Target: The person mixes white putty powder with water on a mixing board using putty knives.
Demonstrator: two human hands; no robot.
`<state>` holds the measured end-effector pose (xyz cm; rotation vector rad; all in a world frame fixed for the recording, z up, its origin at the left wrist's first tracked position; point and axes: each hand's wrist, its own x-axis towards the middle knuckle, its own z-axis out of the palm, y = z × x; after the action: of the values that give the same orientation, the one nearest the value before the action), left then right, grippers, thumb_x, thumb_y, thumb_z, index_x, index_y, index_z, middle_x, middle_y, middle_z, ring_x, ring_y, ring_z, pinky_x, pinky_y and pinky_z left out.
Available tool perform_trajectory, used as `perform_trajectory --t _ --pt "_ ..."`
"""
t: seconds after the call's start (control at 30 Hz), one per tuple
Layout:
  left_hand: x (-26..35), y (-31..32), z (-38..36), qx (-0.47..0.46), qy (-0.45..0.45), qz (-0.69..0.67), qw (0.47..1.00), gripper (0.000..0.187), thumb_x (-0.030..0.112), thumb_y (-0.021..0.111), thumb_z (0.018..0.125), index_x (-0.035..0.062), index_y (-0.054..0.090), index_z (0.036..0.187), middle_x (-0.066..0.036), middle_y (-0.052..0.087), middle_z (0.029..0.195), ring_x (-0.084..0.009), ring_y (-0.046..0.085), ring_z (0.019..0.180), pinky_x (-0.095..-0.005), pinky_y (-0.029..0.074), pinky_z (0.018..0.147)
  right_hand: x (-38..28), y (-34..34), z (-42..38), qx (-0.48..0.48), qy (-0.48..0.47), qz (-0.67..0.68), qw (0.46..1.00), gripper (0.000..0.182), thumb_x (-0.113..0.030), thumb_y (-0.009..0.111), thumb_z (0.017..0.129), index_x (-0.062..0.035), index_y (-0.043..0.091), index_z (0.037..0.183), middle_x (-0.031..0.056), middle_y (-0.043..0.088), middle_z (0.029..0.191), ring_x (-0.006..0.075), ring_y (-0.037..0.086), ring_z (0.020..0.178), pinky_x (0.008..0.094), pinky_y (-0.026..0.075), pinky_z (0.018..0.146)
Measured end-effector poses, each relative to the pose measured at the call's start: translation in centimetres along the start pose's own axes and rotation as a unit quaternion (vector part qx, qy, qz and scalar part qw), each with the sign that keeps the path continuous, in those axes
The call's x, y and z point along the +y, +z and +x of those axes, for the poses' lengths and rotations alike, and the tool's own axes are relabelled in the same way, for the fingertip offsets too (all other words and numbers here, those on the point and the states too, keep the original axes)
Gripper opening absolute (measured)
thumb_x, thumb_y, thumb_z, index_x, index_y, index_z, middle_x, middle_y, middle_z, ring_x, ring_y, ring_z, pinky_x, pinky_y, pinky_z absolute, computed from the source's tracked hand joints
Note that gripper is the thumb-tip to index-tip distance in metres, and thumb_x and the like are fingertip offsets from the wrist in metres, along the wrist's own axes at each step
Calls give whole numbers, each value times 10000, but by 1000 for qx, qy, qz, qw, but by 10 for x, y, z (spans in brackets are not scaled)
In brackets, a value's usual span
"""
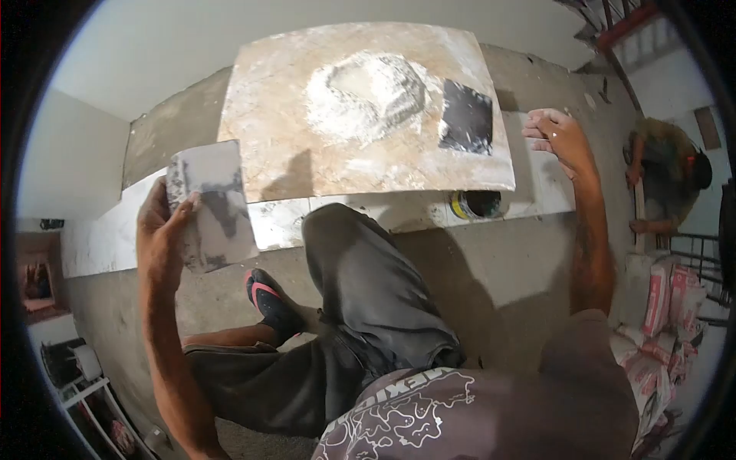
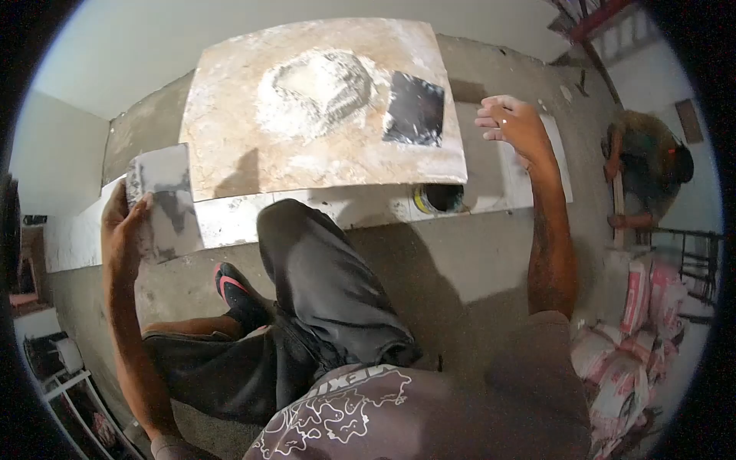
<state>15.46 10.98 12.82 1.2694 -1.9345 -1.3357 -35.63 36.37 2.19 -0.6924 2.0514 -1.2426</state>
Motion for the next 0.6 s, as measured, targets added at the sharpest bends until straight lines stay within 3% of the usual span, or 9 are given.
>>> perform_trajectory --t 0.13,0.2,0.23,0.33,0.47,0.5,0.53,0.57,0.6 --pt "2 -6 -1 3 -33 18 999 651 130 628 909 -101 322 1436 -204 559 1282 -219 581 1109 -302 470 944 74 -20 -31 119 114 -56 985 270 -140 583 934 21 612 1150 134 698 983 203 691 872 295 546 684" --pt "2 -1 -4 25 -10 12 1000 535 113 614 901 -89 424 1359 -148 599 1198 -173 598 1038 -274 472 901 185 -39 -38 22 -13 -97 995 313 -148 652 876 -19 636 1161 123 707 938 225 692 843 322 535 691" --pt "3 0 -4 39 2 11 999 481 105 607 897 -83 475 1320 -119 620 1157 -150 606 1003 -260 473 880 230 -18 -41 38 -6 -177 983 364 -159 663 866 -34 617 1204 126 707 908 251 690 849 341 531 712" --pt "2 3 -4 40 -2 23 999 498 113 608 895 -90 466 1328 -130 620 1157 -149 607 1000 -265 479 873 234 52 -79 -17 96 -264 959 526 -196 706 841 -78 540 1326 154 691 1013 323 671 931 403 517 826" --pt "-4 -6 2 -9 -37 36 999 628 140 629 905 -83 362 1429 -219 521 1353 -240 561 1176 -329 469 972 243 107 -99 14 66 -241 968 610 -261 756 813 -60 512 1335 245 534 1273 382 599 1078 451 489 921" --pt "-4 -6 3 -14 -34 35 999 610 142 629 904 -83 381 1414 -210 536 1330 -231 569 1156 -325 474 961 241 113 -95 9 85 -260 962 612 -270 764 807 -49 518 1322 266 496 1309 401 579 1106 464 482 939" --pt "-1 -3 1 -16 -32 33 999 592 143 630 903 -83 400 1400 -201 552 1307 -222 577 1135 -321 478 951 264 114 -89 43 -25 -319 946 558 -293 751 819 -29 539 1263 336 478 1253 441 548 1106 500 471 925" --pt "4 2 -1 -17 -29 31 999 574 145 630 903 -83 419 1385 -192 568 1285 -213 585 1115 -317 482 941 274 114 -82 41 -13 -330 943 536 -304 743 824 -21 546 1235 341 476 1245 450 545 1098 510 467 918" --pt "12 13 -5 8 -3 24 1000 403 105 607 898 -80 510 1243 -114 634 1081 -138 603 948 -262 477 850 281 113 -75 39 -1 -342 939 516 -315 736 830 -14 554 1207 345 475 1237 459 542 1089 519 462 911"
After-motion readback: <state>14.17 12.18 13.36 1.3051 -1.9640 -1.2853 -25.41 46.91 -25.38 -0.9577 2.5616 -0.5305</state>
